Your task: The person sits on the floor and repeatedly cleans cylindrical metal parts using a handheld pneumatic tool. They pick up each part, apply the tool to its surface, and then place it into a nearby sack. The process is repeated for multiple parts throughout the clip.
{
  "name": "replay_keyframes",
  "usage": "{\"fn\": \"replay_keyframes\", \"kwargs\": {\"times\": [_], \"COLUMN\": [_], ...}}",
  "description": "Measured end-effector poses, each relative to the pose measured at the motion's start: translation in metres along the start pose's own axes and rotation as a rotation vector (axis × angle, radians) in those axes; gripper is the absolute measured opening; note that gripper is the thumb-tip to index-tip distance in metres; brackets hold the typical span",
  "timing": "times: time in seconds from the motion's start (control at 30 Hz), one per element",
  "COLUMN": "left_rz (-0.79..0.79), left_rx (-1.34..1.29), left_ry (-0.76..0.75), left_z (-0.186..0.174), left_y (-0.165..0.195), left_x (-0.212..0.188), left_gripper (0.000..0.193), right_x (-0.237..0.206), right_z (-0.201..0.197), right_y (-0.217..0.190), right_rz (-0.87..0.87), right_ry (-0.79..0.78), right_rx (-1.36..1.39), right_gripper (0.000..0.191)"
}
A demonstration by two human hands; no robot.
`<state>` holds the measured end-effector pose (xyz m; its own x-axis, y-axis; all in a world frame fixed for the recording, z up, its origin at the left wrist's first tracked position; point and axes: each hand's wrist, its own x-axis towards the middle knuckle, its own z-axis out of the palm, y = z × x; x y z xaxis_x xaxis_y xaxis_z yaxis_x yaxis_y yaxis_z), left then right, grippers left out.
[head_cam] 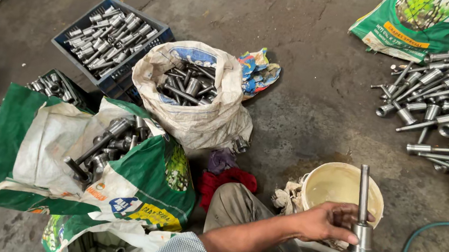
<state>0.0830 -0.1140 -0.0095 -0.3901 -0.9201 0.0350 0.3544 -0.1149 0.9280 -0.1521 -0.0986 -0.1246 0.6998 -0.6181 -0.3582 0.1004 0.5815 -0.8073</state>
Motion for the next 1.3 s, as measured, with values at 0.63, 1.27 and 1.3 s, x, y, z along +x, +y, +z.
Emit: {"fn": "replay_keyframes", "kwargs": {"times": [0.63,1.27,1.3], "left_rz": [-0.194,-0.043,-0.112], "left_rx": [0.57,-0.344,-0.469], "left_ry": [0.475,0.229,0.187], "left_z": [0.014,-0.023,-0.024], "left_y": [-0.012,0.019,0.025], "left_x": [0.001,0.028,0.024], "left_gripper": [0.054,0.038,0.042], "right_x": [0.007,-0.005,-0.007], "right_z": [-0.002,-0.026,-0.029], "right_y": [0.031,0.045,0.046], "right_rz": [-0.706,0.0,0.072], "right_ry": [0.154,0.231,0.221], "right_rx": [-0.562,-0.234,-0.188], "right_gripper": [0.036,0.048,0.048]}}
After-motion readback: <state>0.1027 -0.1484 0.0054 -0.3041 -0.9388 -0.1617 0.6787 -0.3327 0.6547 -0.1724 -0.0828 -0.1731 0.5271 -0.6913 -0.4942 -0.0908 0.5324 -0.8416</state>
